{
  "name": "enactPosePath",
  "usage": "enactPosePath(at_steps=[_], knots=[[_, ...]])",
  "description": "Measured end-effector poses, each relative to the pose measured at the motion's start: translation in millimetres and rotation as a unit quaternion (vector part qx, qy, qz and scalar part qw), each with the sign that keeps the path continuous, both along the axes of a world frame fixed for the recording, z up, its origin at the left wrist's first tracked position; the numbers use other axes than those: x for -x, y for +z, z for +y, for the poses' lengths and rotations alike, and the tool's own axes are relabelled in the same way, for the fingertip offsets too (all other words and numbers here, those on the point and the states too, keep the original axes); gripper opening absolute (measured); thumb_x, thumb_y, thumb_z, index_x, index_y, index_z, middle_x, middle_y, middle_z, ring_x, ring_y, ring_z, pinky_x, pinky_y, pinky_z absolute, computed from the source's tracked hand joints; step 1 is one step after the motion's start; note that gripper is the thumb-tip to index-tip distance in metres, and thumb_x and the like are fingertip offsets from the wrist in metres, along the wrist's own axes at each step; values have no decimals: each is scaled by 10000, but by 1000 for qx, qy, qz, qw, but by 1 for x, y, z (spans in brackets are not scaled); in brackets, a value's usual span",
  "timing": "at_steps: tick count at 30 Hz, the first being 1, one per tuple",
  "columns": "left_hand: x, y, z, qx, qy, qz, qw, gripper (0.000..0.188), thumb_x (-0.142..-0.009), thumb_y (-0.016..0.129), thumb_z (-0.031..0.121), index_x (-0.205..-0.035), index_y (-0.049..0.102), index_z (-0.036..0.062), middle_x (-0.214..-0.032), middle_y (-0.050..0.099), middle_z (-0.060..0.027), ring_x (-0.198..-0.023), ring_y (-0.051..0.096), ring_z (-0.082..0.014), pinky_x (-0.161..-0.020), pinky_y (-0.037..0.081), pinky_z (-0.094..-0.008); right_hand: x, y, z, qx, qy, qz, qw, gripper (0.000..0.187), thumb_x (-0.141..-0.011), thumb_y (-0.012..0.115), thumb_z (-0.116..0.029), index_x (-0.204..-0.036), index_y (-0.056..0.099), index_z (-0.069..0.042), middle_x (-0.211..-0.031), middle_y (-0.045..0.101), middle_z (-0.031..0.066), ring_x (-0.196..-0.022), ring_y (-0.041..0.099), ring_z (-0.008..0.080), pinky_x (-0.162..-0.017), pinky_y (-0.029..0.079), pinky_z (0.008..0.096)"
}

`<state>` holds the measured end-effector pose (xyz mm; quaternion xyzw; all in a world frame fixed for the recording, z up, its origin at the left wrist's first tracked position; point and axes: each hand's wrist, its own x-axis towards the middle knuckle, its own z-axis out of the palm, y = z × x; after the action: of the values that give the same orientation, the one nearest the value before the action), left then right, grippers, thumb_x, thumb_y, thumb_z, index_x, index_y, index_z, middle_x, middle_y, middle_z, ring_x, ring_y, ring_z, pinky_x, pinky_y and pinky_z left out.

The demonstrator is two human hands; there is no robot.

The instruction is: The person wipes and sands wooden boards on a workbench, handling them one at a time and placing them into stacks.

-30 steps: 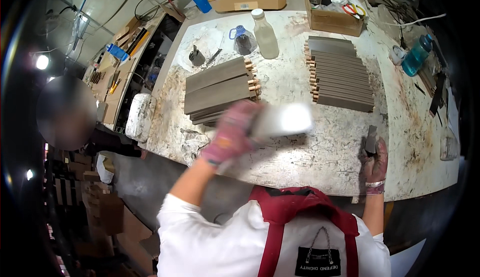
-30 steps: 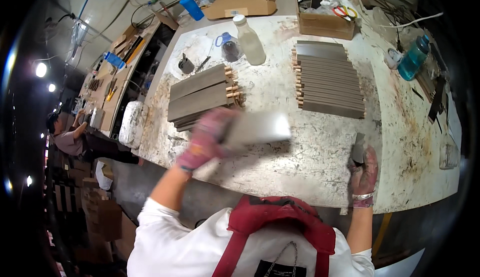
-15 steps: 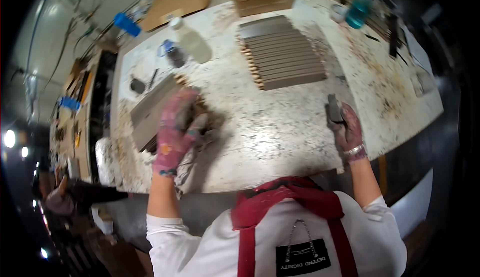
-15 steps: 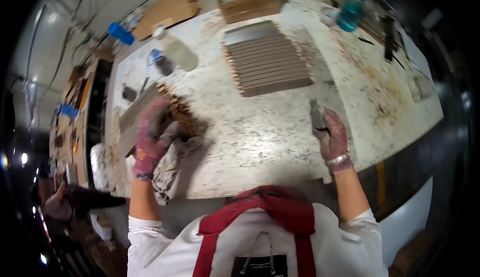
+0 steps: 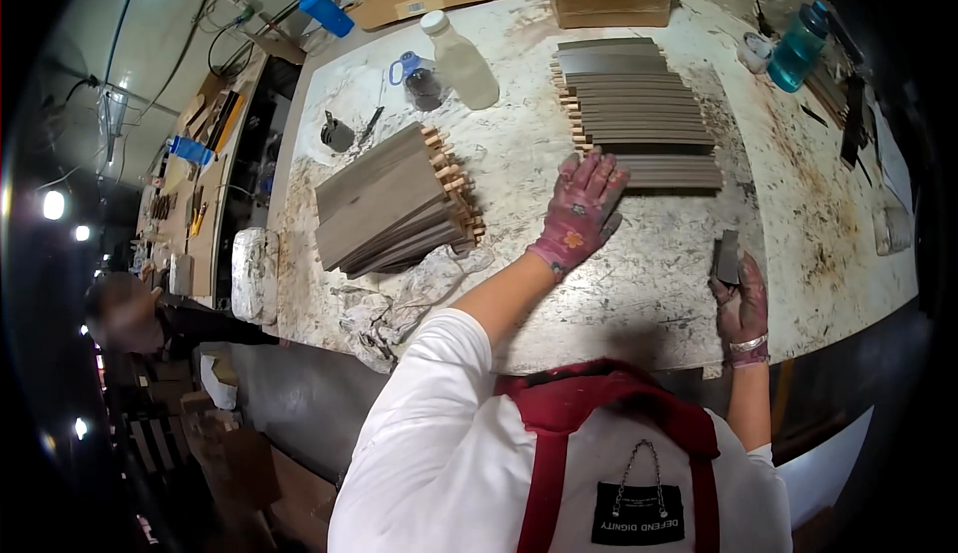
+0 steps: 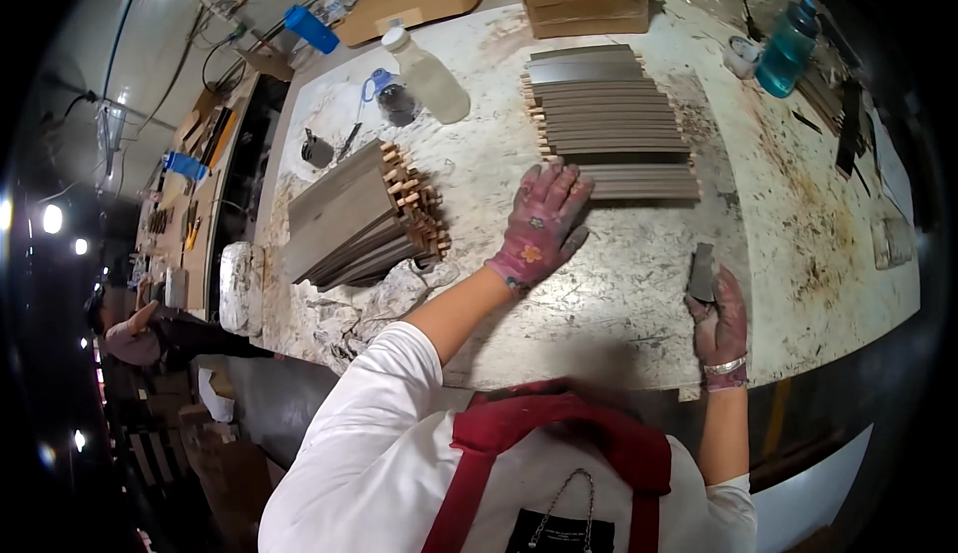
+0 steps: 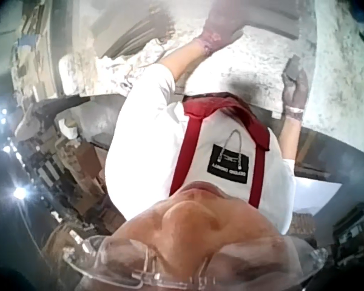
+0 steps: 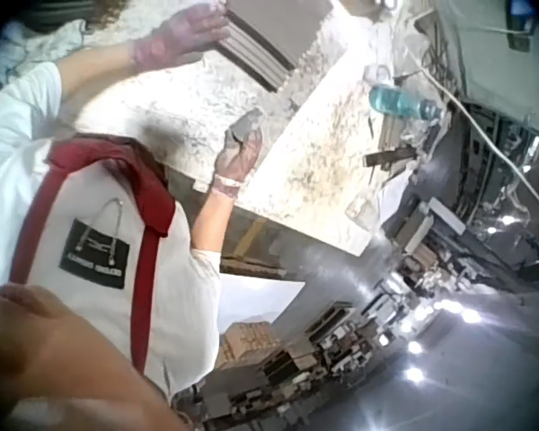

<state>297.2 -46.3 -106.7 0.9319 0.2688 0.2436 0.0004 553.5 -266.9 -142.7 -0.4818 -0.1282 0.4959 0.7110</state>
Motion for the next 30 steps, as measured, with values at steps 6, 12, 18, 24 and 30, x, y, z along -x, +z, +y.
enactPosePath(at_steps=[6,12,18,24,30], knots=[[-2,2,-17,109,-53,56,991,625,-794,708,395,-1315,555,85,-1269,521,-155,-1245,459,-361,-1031,404,-487,-17,-8,3,0,-42,51,998,333,-992,600,-231,-1289,600,-80,-1209,642,51,-1036,614,165,-843,550,327],[-31,17,7,89,-40,41,994,660,-745,750,339,-1312,550,66,-1250,517,-165,-1224,465,-373,-1047,372,-478,-12,6,11,-7,-50,19,999,381,-959,609,-97,-1327,540,-25,-1226,627,57,-1061,597,148,-888,518,292],[-37,-8,18,77,-108,-60,989,450,-768,705,168,-1193,591,73,-1113,581,-158,-1051,562,-356,-884,467,-465,-6,-1,9,22,-35,-185,982,406,-892,623,24,-1290,555,-23,-1210,608,87,-1075,584,186,-906,512,331],[-22,-10,2,36,-117,-74,990,405,-799,727,243,-1145,624,59,-1093,594,-139,-1016,567,-322,-859,463,-461,6,10,18,7,11,-501,865,340,-898,598,-3,-1237,574,8,-1226,610,144,-1045,624,265,-913,520,369],[-31,31,1,325,-84,4,942,500,-772,786,321,-1107,651,-24,-1235,531,-215,-1147,531,-381,-987,444,-406,4,-12,31,-32,-56,-81,995,357,-1045,446,-176,-1382,490,-69,-1245,573,64,-1106,562,169,-921,508,347]])
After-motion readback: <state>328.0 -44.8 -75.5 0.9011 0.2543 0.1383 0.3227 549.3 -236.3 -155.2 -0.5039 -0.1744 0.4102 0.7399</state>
